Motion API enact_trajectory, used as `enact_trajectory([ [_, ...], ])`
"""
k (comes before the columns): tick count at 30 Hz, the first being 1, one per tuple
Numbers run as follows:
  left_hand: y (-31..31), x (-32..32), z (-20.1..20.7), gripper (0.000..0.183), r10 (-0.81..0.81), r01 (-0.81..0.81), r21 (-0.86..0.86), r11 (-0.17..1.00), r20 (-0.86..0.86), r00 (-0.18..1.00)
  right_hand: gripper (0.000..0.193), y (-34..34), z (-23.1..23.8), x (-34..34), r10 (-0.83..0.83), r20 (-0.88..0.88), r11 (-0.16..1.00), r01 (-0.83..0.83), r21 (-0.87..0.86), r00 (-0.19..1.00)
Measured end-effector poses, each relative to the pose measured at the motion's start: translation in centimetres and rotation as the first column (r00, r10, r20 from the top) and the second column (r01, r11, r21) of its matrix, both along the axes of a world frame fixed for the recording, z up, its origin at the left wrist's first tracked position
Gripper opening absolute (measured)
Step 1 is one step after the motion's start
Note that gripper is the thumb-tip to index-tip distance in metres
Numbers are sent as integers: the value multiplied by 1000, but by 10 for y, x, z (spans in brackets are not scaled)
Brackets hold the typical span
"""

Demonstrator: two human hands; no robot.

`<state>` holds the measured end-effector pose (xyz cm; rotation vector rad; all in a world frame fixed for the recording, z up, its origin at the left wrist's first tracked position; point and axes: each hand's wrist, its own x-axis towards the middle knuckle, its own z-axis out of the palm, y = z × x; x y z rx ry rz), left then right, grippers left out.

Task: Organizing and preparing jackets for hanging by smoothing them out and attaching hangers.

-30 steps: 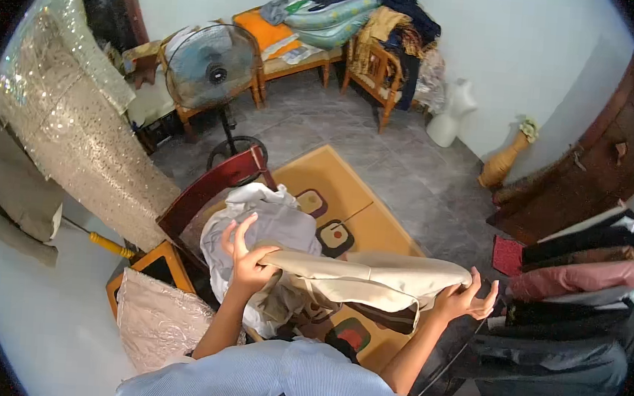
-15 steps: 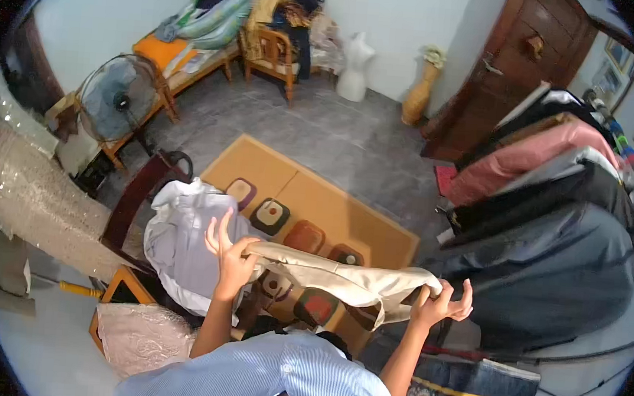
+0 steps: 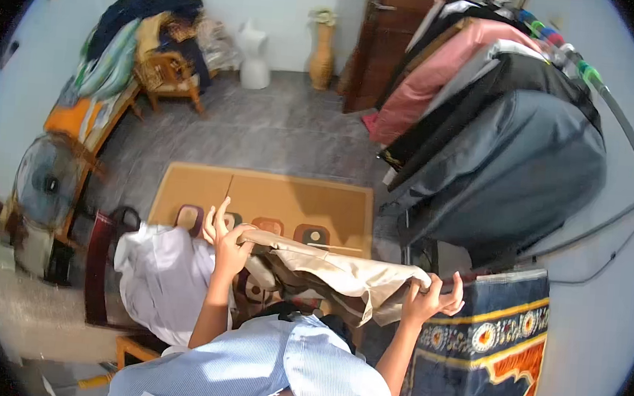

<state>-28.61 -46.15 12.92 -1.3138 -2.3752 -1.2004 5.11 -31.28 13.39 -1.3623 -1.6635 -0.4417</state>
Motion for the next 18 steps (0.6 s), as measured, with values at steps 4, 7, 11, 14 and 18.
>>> enact_trajectory([
  [4, 31, -20, 13, 23, -190, 189, -32, 981, -21, 982, 17, -32, -1, 3, -165, -37, 986, 166, 31, 986],
  [7, 58, -26, 20, 27, -350, 349, -37, 936, -39, 936, 18, -59, -35, 27, -291, -319, 947, 224, -231, 902],
  [11, 88, -30, 19, 30, -549, 551, 19, 834, -67, 833, 20, -117, -28, 20, -496, -102, 866, 483, -126, 863],
  [14, 110, -18, 23, 29, -669, 673, -1, 740, -107, 736, 19, -157, -10, 11, -634, -14, 772, 632, -69, 773],
  [18, 132, 17, 36, 33, -828, 836, 36, 548, -118, 548, 18, -207, -9, 19, -799, -71, 602, 796, -71, 598],
])
